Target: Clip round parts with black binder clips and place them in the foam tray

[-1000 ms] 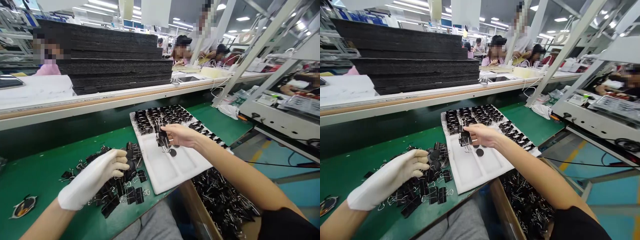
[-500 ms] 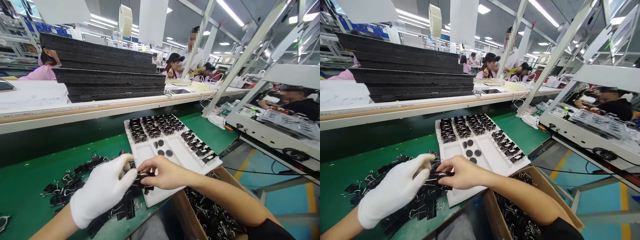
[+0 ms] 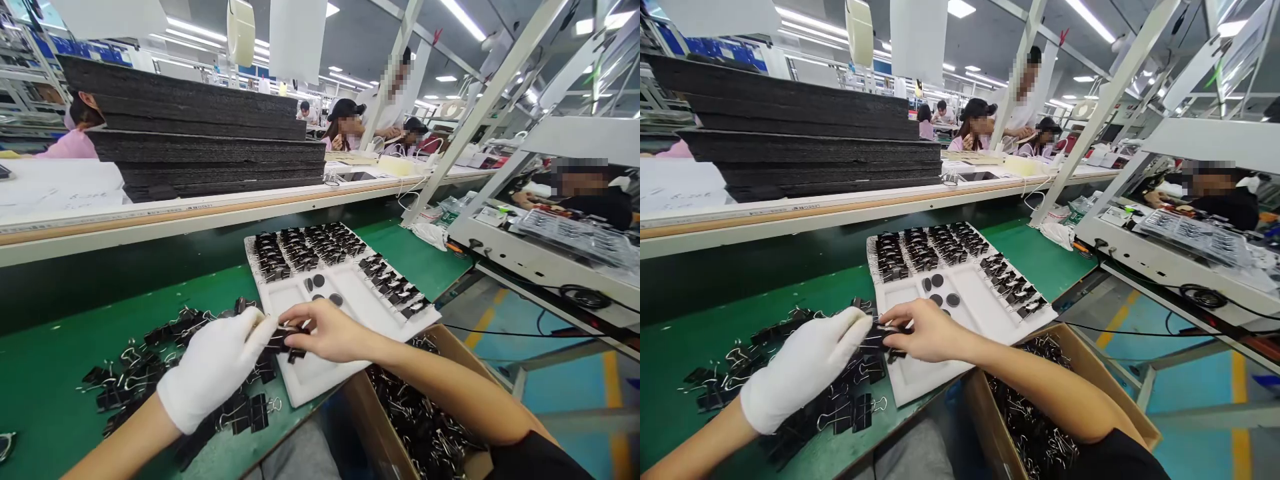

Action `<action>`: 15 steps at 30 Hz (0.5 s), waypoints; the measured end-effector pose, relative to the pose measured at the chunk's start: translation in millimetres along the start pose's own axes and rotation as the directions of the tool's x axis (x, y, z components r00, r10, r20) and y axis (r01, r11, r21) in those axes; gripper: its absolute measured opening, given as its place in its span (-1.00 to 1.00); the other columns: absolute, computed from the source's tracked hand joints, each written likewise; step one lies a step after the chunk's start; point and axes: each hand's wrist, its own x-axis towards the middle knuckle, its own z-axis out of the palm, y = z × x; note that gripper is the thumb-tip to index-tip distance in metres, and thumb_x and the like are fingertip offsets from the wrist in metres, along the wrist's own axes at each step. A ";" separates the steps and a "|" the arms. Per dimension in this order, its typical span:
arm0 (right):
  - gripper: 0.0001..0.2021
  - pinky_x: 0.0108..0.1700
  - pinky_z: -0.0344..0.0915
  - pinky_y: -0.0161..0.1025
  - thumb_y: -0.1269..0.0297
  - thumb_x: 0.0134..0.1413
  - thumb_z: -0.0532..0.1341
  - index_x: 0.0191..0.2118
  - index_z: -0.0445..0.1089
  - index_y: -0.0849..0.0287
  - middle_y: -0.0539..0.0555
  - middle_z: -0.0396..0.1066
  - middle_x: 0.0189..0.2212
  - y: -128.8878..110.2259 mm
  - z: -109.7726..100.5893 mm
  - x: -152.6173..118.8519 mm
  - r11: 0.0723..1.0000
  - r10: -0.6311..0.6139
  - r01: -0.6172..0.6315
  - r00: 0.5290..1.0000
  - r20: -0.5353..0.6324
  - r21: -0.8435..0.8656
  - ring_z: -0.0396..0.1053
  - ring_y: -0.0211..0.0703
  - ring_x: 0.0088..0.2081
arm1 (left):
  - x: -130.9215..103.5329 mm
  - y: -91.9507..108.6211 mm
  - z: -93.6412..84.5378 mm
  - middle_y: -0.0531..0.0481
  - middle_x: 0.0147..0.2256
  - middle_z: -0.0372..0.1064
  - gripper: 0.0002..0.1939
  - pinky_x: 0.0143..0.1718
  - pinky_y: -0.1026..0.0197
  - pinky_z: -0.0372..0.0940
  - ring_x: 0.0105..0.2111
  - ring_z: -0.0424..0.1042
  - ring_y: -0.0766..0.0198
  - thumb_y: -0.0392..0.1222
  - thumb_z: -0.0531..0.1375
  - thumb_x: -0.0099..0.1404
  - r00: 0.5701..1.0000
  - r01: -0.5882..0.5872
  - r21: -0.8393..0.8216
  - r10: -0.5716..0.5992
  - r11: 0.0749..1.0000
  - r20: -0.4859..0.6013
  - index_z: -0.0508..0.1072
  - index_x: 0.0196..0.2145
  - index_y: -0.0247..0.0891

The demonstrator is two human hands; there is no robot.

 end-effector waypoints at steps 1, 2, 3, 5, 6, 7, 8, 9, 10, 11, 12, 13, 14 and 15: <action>-0.68 -0.01 0.49 -0.11 0.32 0.11 0.38 0.01 0.62 0.12 0.10 0.66 -0.14 3.2 -15.4 0.6 0.994 -0.028 0.026 1.000 -0.014 -0.104 0.60 -0.02 -0.12 | -3.9 -4.0 -4.5 0.02 -0.26 0.61 -0.53 -0.31 0.15 0.38 -0.34 0.58 0.14 0.09 -0.14 0.53 1.000 0.020 -0.020 -0.019 1.000 0.022 0.53 -0.08 -0.06; -0.71 0.01 0.48 -0.10 0.36 0.14 0.34 -0.01 0.62 0.11 0.10 0.66 -0.12 8.2 -34.4 2.0 0.973 -0.062 0.052 0.997 -0.041 -0.224 0.60 -0.02 -0.11 | -9.0 -10.4 -8.9 0.02 -0.14 0.63 -0.53 -0.22 0.13 0.43 -0.24 0.61 0.12 0.14 -0.11 0.52 0.999 0.050 -0.040 -0.049 0.998 0.023 0.51 0.02 -0.03; -0.72 0.02 0.47 -0.09 0.40 0.18 0.28 -0.02 0.62 0.10 0.10 0.65 -0.10 15.4 -56.1 4.3 0.931 -0.096 0.064 0.993 -0.071 -0.360 0.59 -0.01 -0.10 | -15.2 -19.0 -12.9 0.03 -0.05 0.62 -0.52 -0.12 0.10 0.46 -0.15 0.62 0.10 0.18 -0.08 0.50 0.996 0.084 -0.051 -0.084 0.995 0.005 0.49 0.09 0.01; -0.71 0.08 0.43 -0.03 0.44 0.20 0.23 -0.04 0.62 0.10 0.12 0.64 -0.09 36.3 -101.8 11.8 0.793 -0.162 0.034 0.974 -0.156 -0.608 0.57 0.06 -0.04 | -30.0 -40.5 -18.7 0.07 0.05 0.59 -0.51 -0.01 0.05 0.49 -0.04 0.61 0.05 0.25 -0.03 0.44 0.986 0.158 -0.056 -0.160 0.986 -0.038 0.52 0.10 0.08; -0.70 0.10 0.42 -0.03 0.44 0.21 0.21 -0.02 0.61 0.10 0.14 0.63 -0.07 49.4 -122.6 16.6 0.734 -0.165 0.006 0.972 -0.169 -0.679 0.56 0.08 -0.01 | -37.9 -51.9 -20.3 0.10 0.05 0.59 -0.50 0.02 0.02 0.50 -0.02 0.61 0.02 0.29 -0.02 0.40 0.977 0.200 -0.060 -0.203 0.978 -0.057 0.54 0.06 0.12; -0.70 0.08 0.42 -0.04 0.44 0.20 0.22 -0.03 0.61 0.12 0.15 0.63 -0.07 63.6 -140.2 21.7 0.693 -0.157 -0.002 0.976 -0.154 -0.721 0.55 0.09 -0.01 | -45.8 -62.9 -21.0 0.13 0.04 0.60 -0.50 0.03 -0.02 0.51 -0.02 0.61 -0.01 0.32 -0.01 0.36 0.965 0.245 -0.068 -0.249 0.967 -0.075 0.57 0.02 0.16; -0.71 0.06 0.43 -0.06 0.44 0.18 0.22 -0.04 0.61 0.15 0.17 0.62 -0.07 78.3 -153.5 26.9 0.667 -0.136 -0.003 0.983 -0.126 -0.745 0.56 0.08 -0.02 | -53.4 -73.0 -20.9 0.15 0.01 0.61 -0.49 0.03 -0.06 0.52 -0.04 0.62 -0.04 0.36 -0.02 0.33 0.950 0.290 -0.080 -0.297 0.954 -0.094 0.59 -0.03 0.20; -0.72 0.04 0.43 -0.07 0.44 0.18 0.22 -0.05 0.61 0.16 0.18 0.62 -0.07 92.7 -162.3 31.7 0.650 -0.110 -0.002 0.989 -0.097 -0.760 0.56 0.08 -0.03 | -60.6 -81.7 -20.2 0.18 -0.02 0.62 -0.49 0.02 -0.10 0.53 -0.05 0.62 -0.06 0.38 -0.02 0.30 0.934 0.331 -0.094 -0.340 0.939 -0.108 0.59 -0.06 0.24; -0.72 0.06 0.42 -0.05 0.43 0.18 0.22 -0.05 0.60 0.16 0.18 0.62 -0.07 106.4 -166.9 36.0 0.639 -0.083 -0.002 0.994 -0.072 -0.770 0.57 0.07 -0.04 | -67.4 -88.9 -19.2 0.21 -0.04 0.63 -0.50 0.01 -0.13 0.54 -0.07 0.63 -0.07 0.40 -0.02 0.28 0.919 0.366 -0.108 -0.378 0.924 -0.116 0.59 -0.08 0.27; -0.73 0.09 0.40 -0.01 0.42 0.18 0.22 -0.05 0.60 0.14 0.17 0.62 -0.06 118.9 -168.0 39.5 0.627 -0.057 -0.009 0.997 -0.058 -0.779 0.57 0.08 -0.04 | -73.8 -94.6 -17.9 0.24 -0.06 0.63 -0.51 0.00 -0.14 0.55 -0.07 0.63 -0.07 0.40 -0.01 0.27 0.906 0.394 -0.122 -0.407 0.911 -0.117 0.58 -0.09 0.30; -0.73 0.14 0.36 0.05 0.40 0.19 0.22 -0.04 0.59 0.12 0.15 0.62 -0.05 130.0 -166.7 42.3 0.613 -0.036 -0.023 0.998 -0.057 -0.789 0.57 0.09 -0.04 | -79.6 -98.8 -16.8 0.27 -0.06 0.63 -0.53 -0.01 -0.14 0.56 -0.08 0.63 -0.06 0.41 -0.01 0.27 0.897 0.413 -0.134 -0.428 0.901 -0.112 0.58 -0.08 0.33; -0.72 0.19 0.32 0.11 0.39 0.19 0.22 -0.03 0.59 0.10 0.14 0.63 -0.05 139.8 -164.2 44.4 0.597 -0.019 -0.040 0.998 -0.064 -0.801 0.57 0.11 -0.02 | -85.0 -101.7 -15.9 0.28 -0.06 0.63 -0.54 -0.04 -0.13 0.57 -0.08 0.64 -0.05 0.41 0.00 0.27 0.891 0.424 -0.144 -0.441 0.894 -0.110 0.57 -0.08 0.35; -0.71 0.22 0.28 0.16 0.39 0.20 0.22 -0.02 0.59 0.08 0.13 0.63 -0.04 148.1 -161.7 45.9 0.581 -0.006 -0.056 0.997 -0.074 -0.812 0.57 0.13 -0.01 | -89.8 -103.6 -15.4 0.28 -0.06 0.63 -0.54 -0.07 -0.12 0.58 -0.09 0.64 -0.05 0.41 0.00 0.27 0.887 0.430 -0.149 -0.448 0.890 -0.112 0.57 -0.08 0.35; -0.71 0.23 0.26 0.19 0.39 0.20 0.21 -0.01 0.58 0.08 0.13 0.63 -0.03 155.2 -159.9 47.0 0.569 0.003 -0.066 0.997 -0.078 -0.820 0.57 0.15 0.01 | -94.0 -104.6 -15.4 0.26 -0.07 0.64 -0.54 -0.10 -0.10 0.59 -0.10 0.64 -0.04 0.40 0.00 0.28 0.886 0.431 -0.152 -0.449 0.889 -0.115 0.57 -0.07 0.33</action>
